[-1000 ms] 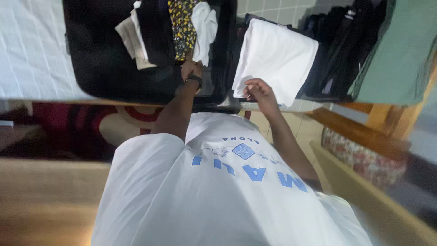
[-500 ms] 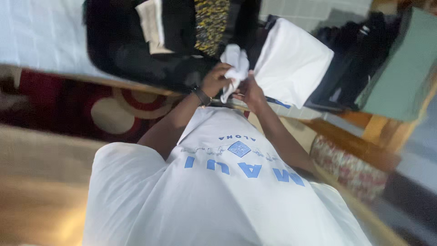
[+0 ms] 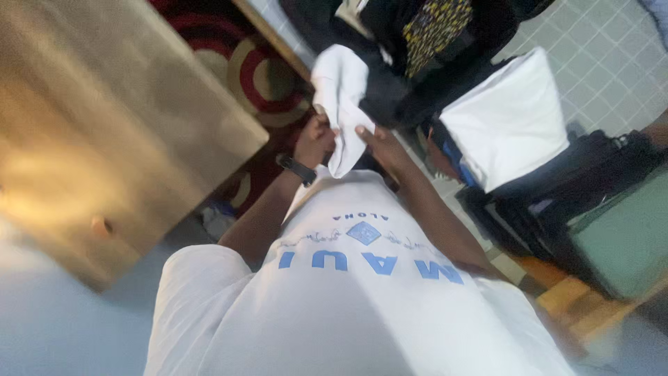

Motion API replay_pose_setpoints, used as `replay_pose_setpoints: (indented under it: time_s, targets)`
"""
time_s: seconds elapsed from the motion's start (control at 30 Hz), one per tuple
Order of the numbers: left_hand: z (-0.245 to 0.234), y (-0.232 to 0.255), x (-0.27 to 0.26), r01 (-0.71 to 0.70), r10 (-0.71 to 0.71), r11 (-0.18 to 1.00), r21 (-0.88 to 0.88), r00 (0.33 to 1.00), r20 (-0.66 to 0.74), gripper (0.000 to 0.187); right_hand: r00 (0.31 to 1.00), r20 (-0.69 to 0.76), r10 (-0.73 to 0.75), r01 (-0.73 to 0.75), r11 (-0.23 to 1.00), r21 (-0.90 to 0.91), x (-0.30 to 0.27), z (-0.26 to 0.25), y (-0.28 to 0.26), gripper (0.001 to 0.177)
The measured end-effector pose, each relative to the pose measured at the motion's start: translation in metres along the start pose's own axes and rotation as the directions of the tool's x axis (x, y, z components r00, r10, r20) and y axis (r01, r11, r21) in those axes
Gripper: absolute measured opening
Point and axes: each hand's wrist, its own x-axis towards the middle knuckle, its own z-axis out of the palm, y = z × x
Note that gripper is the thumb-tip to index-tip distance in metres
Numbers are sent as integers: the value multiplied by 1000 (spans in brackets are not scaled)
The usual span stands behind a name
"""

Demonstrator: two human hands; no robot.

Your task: The person picks up a black t-shirt, lays it flat on a table to fold it into a rectangle, and places it in an open suitcase, then repeats the process with a white button-down shirt and a white tank top.

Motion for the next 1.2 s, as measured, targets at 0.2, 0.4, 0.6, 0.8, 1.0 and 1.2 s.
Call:
replay_pose_setpoints:
  time_s: [0.2, 0.4, 0.6, 0.8, 1.0, 1.2]
  targets:
    - [-92, -32, -80, -69, 31, 994, -88, 927, -375, 27, 983, -170, -71, -11, 898, -440, -26, 12, -14, 68]
    - [-172, -61, -143, -273, 199, 960, -59, 817, -541, 26, 740, -491, -459, 386, 888, -248, -42, 3, -56, 42]
    - [-183, -50, -180, -228, 136, 955, -192, 907, -398, 23, 661, -212, -720, 633, 686, -358, -90, 51, -82, 27]
    - [-155, 33, -205, -267, 280, 959, 98, 945, -166, 31, 796, 34, -604, 604, 797, 13, -110, 131, -112, 39]
    - [-195, 90, -219, -486, 483, 814, 319, 871, 93, 68, 694, 114, -711, 719, 692, -65, -120, 204, -135, 46]
    - [-258, 62, -203, -413, 435, 608, 678, 888, 152, 92, 715, 102, -691, 582, 670, 461, -102, 253, -125, 45]
